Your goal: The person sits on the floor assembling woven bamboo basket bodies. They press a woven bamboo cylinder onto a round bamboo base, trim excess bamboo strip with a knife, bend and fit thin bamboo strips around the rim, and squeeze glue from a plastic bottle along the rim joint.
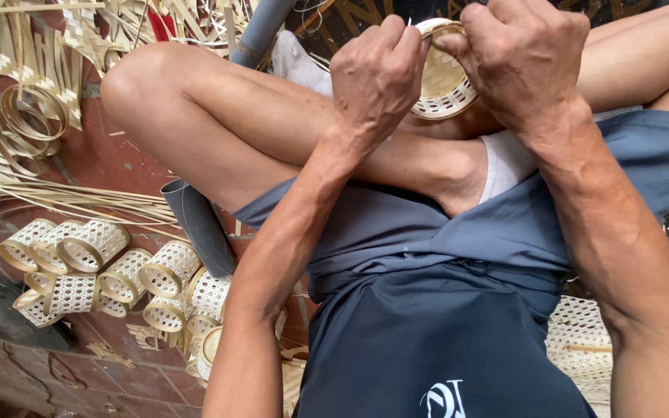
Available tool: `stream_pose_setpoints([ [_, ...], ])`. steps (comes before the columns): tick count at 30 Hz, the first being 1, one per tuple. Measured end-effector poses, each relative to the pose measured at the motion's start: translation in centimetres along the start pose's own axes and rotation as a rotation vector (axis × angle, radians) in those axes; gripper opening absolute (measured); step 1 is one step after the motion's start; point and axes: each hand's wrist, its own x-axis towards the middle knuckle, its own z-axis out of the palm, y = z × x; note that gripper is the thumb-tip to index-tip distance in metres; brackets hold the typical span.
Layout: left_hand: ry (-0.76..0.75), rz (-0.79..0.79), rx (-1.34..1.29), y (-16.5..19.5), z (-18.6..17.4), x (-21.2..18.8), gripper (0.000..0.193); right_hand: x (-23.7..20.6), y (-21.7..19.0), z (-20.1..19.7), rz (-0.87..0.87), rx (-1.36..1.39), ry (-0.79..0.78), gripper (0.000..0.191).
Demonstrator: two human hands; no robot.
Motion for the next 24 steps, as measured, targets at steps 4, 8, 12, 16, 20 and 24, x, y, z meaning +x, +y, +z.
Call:
stream_pose_setpoints([
  [4,-0.01,0.034,-0.015,0.1,0.3,-0.1,0.02,-0.2,0.5,1.1,-0.076,-0.072,0.045,0.026],
  [8,-0.028,-0.005,0.009,0.5,-0.1,0.1,0.024,0.3,0.7,0.4,0.046,0.199,-0.014,0.024],
  [12,-0.14,-0.198,-0.284,-0.7,-2.3,-0.2,0.024,-0.4,0.3,-3.5,0.781,0.931,-0.111,0.016],
  [16,-0.302,-0.471,-0.804,-3.0,-3.2,-0.4,0.027,-2.9,-1.5,-4.8,0.94,1.035,-0.214,0.017],
  [20,-0.394,-0.642,-1.086,-3.4,-2.4,-0.5,0.024,-4.0,-2.4,-1.9,0.82,1.034,-0.063,0.022],
  [24,-0.437,-0.898,-1.269,-3.4,-2.3,-0.4,0.035,-3.5,-2.2,-0.4,0.875,1.219,0.025,0.029],
])
